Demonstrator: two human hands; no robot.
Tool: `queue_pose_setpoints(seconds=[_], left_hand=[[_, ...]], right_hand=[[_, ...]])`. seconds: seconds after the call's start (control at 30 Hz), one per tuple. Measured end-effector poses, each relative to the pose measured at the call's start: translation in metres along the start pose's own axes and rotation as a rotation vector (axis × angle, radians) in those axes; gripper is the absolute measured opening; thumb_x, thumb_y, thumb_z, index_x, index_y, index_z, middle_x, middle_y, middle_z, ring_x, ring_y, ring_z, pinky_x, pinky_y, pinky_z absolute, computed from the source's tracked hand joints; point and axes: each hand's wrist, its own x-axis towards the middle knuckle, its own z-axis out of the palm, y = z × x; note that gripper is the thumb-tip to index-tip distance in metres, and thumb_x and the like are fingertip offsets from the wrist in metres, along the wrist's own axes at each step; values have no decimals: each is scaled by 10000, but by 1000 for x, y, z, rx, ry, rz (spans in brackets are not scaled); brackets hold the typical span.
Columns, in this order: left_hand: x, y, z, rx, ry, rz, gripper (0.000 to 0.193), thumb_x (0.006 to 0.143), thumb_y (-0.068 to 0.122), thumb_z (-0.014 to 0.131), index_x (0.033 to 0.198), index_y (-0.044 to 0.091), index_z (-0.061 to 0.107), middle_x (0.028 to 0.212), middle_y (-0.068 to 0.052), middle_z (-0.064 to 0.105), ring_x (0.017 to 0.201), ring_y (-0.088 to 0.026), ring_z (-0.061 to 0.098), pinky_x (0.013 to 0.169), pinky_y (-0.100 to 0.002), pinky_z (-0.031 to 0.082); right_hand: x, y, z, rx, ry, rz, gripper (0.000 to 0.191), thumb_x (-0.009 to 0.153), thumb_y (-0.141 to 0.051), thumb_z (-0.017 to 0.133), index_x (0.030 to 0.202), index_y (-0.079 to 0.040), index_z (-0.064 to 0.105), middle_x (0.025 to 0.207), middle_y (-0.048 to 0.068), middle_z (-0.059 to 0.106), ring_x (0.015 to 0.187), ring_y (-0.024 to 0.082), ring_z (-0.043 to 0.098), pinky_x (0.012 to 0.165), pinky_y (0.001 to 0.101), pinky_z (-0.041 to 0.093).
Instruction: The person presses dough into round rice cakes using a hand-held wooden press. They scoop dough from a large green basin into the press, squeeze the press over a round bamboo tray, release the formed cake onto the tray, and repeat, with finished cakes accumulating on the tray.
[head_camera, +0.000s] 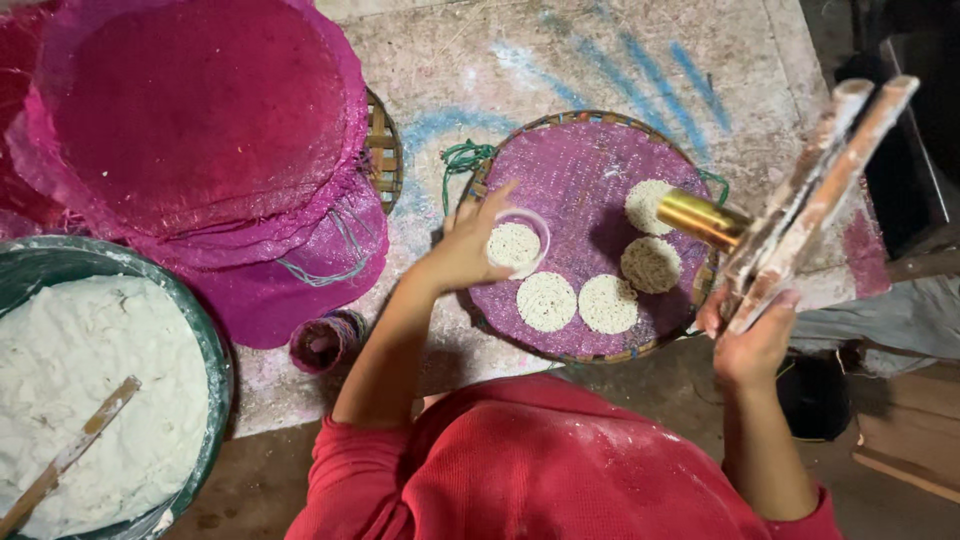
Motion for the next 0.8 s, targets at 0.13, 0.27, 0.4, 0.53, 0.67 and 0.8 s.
queue_pose_setpoints(seconds=[0.13, 0.27, 0.4, 0.53, 0.67, 0.8], left_hand=[[48, 21, -18, 160, -21, -85, 1263, 649, 288, 923, 1644, 226, 148, 1481, -143, 529, 1392, -370, 413, 1155, -538, 239], [71, 80, -27, 198, 115, 272, 1359, 478, 409, 1007, 1539, 95, 218, 1539, -237, 411, 1404, -380, 342, 1127, -559, 207], [2, 148, -38, 402, -243, 370, 348, 821, 298, 787, 1120, 142, 701, 1126, -102, 749, 1246, -245, 650, 1358, -627, 84], [-98, 180, -77, 143, -333, 288, 265, 810, 366, 737, 972, 163, 686, 853, -148, 733, 793, -359, 716, 673, -472, 526], [-168, 188, -103, 102, -366, 349, 355, 769, 274, 679, 1107, 172, 640, 833, -146, 720, 767, -389, 700, 651, -501, 533], [-232, 185, -130, 229, -160, 166, 342, 863, 256, 643, 1204, 222, 646, 791, -117, 699, 698, -371, 697, 589, -520, 516]], right_hand=[[-11, 3, -15, 13, -36, -51, 643, 1053, -654, 370, 1206, -55, 545, 937, 70, 569, 639, 157, 510, 548, 312, 415], [-14, -15, 9, -335, -93, 9, 574, 1016, -618, 544, 896, -59, 596, 711, 47, 580, 553, 156, 521, 486, 313, 379], [-17, -77, 70, -755, -430, -362, 530, 928, -572, 718, 758, -78, 630, 656, -4, 622, 558, 146, 602, 530, 313, 459], [-7, -162, 159, -906, -995, -1006, 623, 708, -643, 763, 810, -46, 618, 670, 79, 511, 587, 268, 535, 523, 389, 402], [11, -202, 260, -760, -1511, -1320, 635, 737, -686, 739, 778, -71, 588, 664, 75, 504, 572, 289, 525, 484, 408, 396], [-14, -201, 324, -555, -2042, -584, 454, 988, -509, 668, 867, -83, 570, 787, 90, 571, 761, 343, 622, 629, 435, 440]])
